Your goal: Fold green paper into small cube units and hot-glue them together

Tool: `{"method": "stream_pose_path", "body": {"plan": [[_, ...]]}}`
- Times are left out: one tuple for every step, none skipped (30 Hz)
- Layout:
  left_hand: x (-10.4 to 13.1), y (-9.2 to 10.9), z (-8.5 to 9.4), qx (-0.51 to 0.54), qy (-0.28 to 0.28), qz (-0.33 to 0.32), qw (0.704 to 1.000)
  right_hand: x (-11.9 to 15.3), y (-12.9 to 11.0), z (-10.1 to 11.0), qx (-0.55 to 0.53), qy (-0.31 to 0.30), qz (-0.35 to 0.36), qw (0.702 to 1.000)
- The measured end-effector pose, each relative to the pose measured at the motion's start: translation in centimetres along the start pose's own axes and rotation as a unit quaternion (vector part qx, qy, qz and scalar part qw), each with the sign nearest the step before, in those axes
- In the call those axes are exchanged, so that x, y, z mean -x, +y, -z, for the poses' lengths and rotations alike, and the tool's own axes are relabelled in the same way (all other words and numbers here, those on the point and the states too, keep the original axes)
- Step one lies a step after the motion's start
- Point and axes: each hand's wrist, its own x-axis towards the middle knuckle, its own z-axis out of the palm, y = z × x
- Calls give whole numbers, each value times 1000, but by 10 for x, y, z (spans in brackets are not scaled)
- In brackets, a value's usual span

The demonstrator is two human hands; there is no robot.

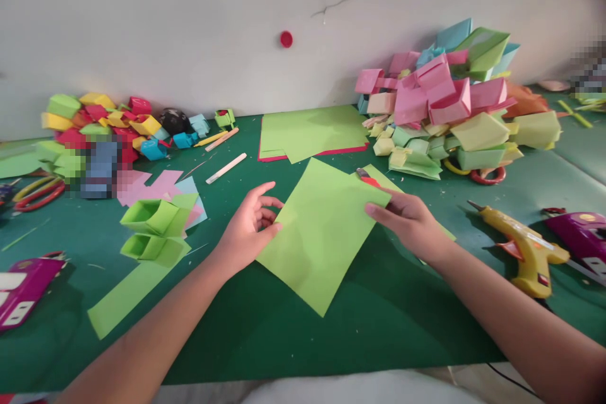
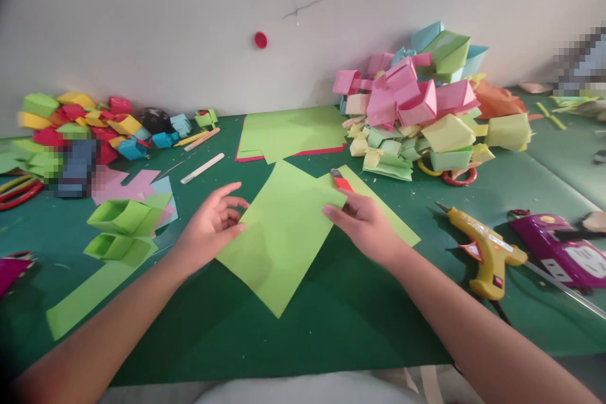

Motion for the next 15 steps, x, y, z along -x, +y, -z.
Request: {"method": "stream_pose_path", "body": {"plan": [[0, 1, 2, -23, -8, -18, 1000, 0, 1, 3, -11, 7, 13, 1000], [1, 3, 5, -56, -17, -41, 997, 0, 2, 6, -22, 14, 32, 999], [2, 5, 7, -95, -29, -68, 993, 0, 4, 9, -25, 20, 53, 998], [3, 7, 9, -140, -41, -100, 984, 0, 5, 10, -15, 23, 77, 997], [5, 9, 10, -186, -55, -140, 971, 1, 5, 11, 10, 24, 101, 994], [6, 11, 10, -230, -66, -188, 952, 2, 6, 11, 51, 28, 132, 990], [8, 13, 10, -271, -72, -242, 929, 3, 6, 10, 105, 33, 170, 979], [9, 15, 9, -306, -73, -296, 902, 4, 5, 8, 166, 38, 213, 962], [10, 16, 7, -334, -69, -344, 875, 5, 4, 4, 230, 42, 256, 938], [11, 17, 5, -356, -62, -383, 850, 6, 3, 0, 289, 48, 297, 909], [11, 18, 2, -374, -54, -410, 830, 7, 2, -4, 339, 53, 328, 880], [12, 19, 0, -389, -48, -427, 815, 7, 1, -9, 377, 54, 350, 856], [12, 19, -1, -400, -44, -439, 803, 7, 0, -13, 400, 51, 364, 840], [12, 19, -2, -409, -39, -446, 795, 6, 0, -16, 410, 47, 373, 831], [12, 19, -3, -415, -33, -450, 790, 5, 1, -18, 411, 44, 379, 828]]}}
